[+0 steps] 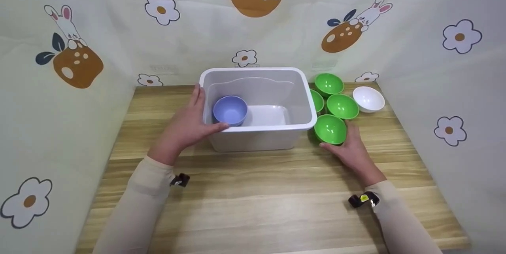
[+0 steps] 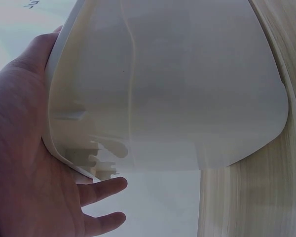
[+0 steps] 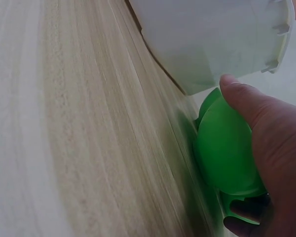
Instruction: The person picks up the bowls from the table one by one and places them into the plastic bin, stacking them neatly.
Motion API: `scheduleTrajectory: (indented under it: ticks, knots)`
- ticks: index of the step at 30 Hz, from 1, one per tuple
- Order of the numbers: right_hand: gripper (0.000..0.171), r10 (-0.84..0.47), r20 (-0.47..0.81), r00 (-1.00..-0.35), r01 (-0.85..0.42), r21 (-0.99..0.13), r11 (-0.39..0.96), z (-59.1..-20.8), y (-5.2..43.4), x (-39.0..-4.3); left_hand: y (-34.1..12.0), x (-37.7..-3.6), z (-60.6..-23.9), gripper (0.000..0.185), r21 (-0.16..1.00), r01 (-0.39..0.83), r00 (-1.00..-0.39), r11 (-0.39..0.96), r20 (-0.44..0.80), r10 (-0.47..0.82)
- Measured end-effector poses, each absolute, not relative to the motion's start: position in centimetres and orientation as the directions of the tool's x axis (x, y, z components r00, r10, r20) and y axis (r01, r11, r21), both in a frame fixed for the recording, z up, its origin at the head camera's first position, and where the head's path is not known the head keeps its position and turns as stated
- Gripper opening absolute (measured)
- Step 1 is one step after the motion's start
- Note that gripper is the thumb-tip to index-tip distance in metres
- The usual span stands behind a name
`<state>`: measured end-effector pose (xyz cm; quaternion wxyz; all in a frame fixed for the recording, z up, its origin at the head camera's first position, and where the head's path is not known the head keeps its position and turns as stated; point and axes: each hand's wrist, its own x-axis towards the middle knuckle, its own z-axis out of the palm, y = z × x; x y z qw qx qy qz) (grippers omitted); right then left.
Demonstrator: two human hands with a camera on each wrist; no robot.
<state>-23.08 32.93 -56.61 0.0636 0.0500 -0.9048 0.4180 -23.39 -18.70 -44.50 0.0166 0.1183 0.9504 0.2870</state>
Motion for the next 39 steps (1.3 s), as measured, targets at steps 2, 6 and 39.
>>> scheduleTrajectory:
  ticks: [2,6,39]
  knots:
    - [0.125,-0.031,0.157,-0.987,-0.140,-0.752,0.644,-56.6,32.9,-23.1,-18.7,-23.4,-44.5,0.140,0.553,0.222,-0.970,0.803,0.041,0.240]
    - [0.124,-0.026,0.164,-0.986,-0.143,-0.760,0.634,-56.7,32.7,-23.1,-18.7,-23.3,-44.4,0.141,0.558,0.220,-0.970,0.800,0.042,0.238]
    - [0.115,0.011,0.145,-0.989,-0.113,-0.814,0.570,-54.7,32.0,-23.6,-18.7,-23.5,-44.5,0.140,0.543,0.230,-0.968,0.807,0.043,0.248]
